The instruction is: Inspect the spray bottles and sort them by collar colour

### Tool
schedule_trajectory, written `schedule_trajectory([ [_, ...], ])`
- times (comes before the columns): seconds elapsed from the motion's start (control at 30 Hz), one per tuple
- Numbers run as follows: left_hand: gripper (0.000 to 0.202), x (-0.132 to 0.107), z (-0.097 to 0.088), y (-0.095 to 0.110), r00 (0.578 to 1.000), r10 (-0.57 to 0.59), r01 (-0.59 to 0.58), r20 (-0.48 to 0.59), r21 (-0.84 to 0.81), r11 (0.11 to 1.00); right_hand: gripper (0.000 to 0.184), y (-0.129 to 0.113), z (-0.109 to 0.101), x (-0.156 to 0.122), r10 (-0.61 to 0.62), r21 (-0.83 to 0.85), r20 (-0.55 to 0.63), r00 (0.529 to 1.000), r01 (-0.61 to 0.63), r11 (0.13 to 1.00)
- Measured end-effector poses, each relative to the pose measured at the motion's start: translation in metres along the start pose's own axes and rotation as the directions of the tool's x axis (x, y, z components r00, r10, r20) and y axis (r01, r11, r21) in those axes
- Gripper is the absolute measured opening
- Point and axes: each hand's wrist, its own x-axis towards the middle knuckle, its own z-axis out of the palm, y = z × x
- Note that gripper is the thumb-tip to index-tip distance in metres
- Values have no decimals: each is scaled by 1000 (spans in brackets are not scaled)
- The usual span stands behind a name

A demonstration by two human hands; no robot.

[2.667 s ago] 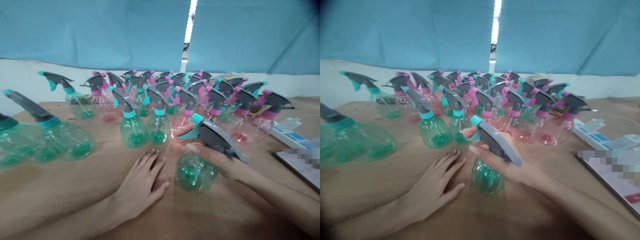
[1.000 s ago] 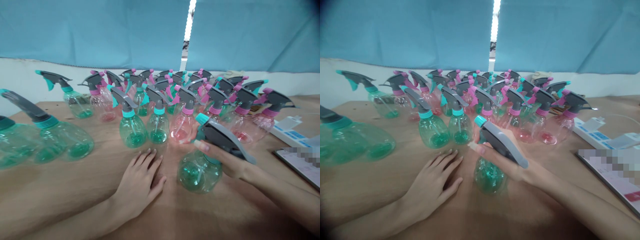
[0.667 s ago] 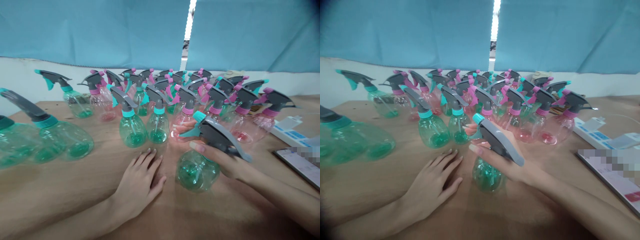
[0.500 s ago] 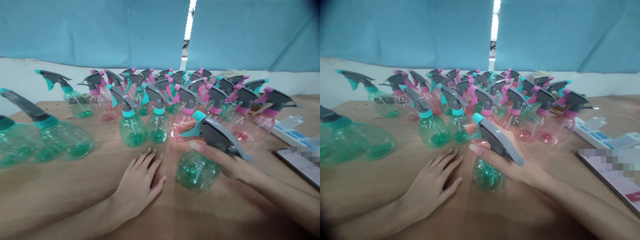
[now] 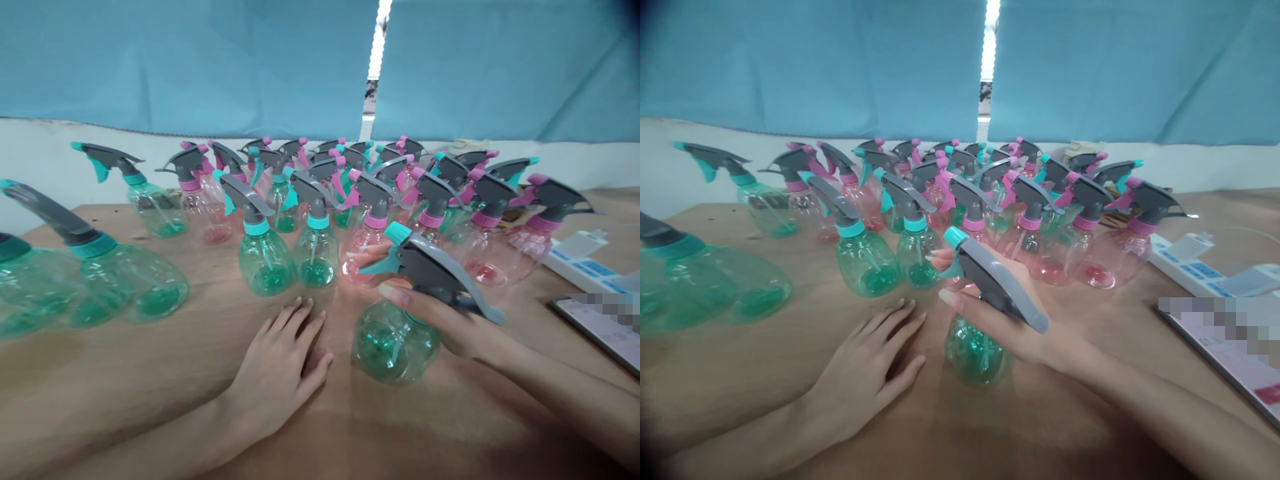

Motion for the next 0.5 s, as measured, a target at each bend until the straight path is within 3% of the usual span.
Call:
schedule_trajectory([
  [0.5,47,0,0,0,1000,-2,2,-5,2,1000,36,-3,2,2,3,-6,-17,1000,-3,1000],
])
